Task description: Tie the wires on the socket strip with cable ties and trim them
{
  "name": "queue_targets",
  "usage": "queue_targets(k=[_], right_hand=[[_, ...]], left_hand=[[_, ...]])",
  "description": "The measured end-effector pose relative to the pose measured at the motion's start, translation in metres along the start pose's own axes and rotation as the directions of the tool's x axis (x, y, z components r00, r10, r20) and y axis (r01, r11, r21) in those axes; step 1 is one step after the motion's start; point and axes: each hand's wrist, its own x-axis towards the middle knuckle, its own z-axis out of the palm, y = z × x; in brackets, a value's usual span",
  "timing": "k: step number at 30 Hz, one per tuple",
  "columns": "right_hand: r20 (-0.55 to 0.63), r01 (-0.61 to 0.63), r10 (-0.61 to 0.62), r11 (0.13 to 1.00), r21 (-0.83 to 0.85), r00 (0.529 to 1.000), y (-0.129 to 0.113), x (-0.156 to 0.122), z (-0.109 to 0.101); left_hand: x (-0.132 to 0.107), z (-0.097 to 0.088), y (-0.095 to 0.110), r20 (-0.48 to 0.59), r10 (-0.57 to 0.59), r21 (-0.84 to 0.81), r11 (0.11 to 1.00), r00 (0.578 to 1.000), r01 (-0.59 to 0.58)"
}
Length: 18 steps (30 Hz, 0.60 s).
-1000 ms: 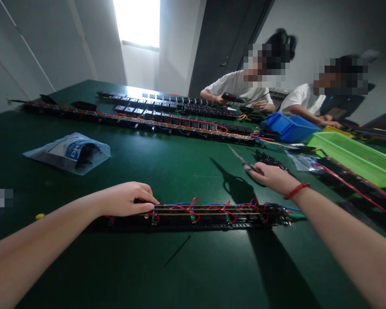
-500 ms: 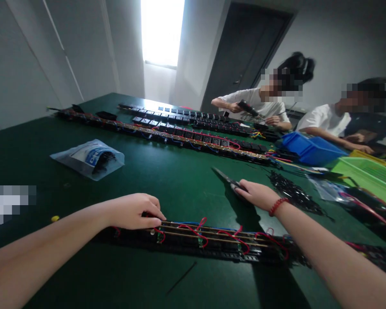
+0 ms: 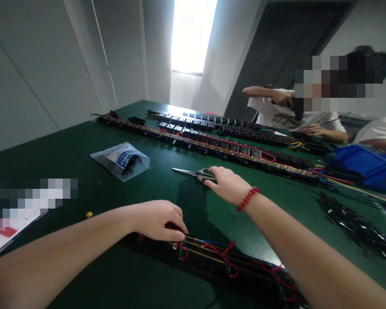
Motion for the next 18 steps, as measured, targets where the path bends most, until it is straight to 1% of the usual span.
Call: queue_targets(k=[2, 3, 5, 6, 8, 10, 12, 14, 18], right_hand=[[-0.029, 0.081, -0.08, 0.996, 0.027, 0.996, -0.006, -0.039, 0.0], [-0.018, 0.122, -0.122, 0.992, 0.042, 0.992, -0.009, -0.062, 0.004], [0.011, 0.178, -0.179, 0.982, 0.064, 0.984, -0.011, -0.107, 0.018], [0.009, 0.186, -0.187, 0.98, 0.07, 0.982, -0.01, -0.126, 0.026], [-0.001, 0.198, -0.199, 0.978, 0.071, 0.98, -0.008, -0.152, 0.043], [-0.02, 0.213, -0.212, 0.975, 0.06, 0.977, -0.005, -0.163, 0.057], [-0.04, 0.242, -0.24, 0.969, 0.044, 0.97, -0.003, -0.164, 0.065], [-0.062, 0.284, -0.281, 0.958, 0.029, 0.958, -0.004, -0.164, 0.067], [-0.123, 0.356, -0.354, 0.935, -0.007, 0.927, -0.008, -0.169, 0.063]], left_hand=[[0.001, 0.001, -0.002, -0.002, -0.007, 0.0, 1.0, 1.0, 0.007], [0.001, 0.002, -0.003, -0.004, -0.014, -0.003, 1.0, 1.0, 0.014], [0.001, 0.003, -0.004, -0.008, -0.033, -0.017, 0.999, 0.999, 0.033], [0.001, 0.004, -0.005, -0.009, -0.048, -0.029, 0.998, 0.999, 0.047], [0.001, 0.004, -0.006, -0.012, -0.081, -0.053, 0.995, 0.997, 0.08], [0.001, 0.004, -0.007, -0.028, -0.126, -0.078, 0.989, 0.992, 0.124], [0.001, 0.004, -0.008, -0.049, -0.178, -0.093, 0.981, 0.983, 0.173], [0.002, 0.005, -0.009, -0.058, -0.21, -0.089, 0.975, 0.976, 0.204], [0.004, 0.009, -0.009, -0.057, -0.222, -0.055, 0.974, 0.973, 0.219]])
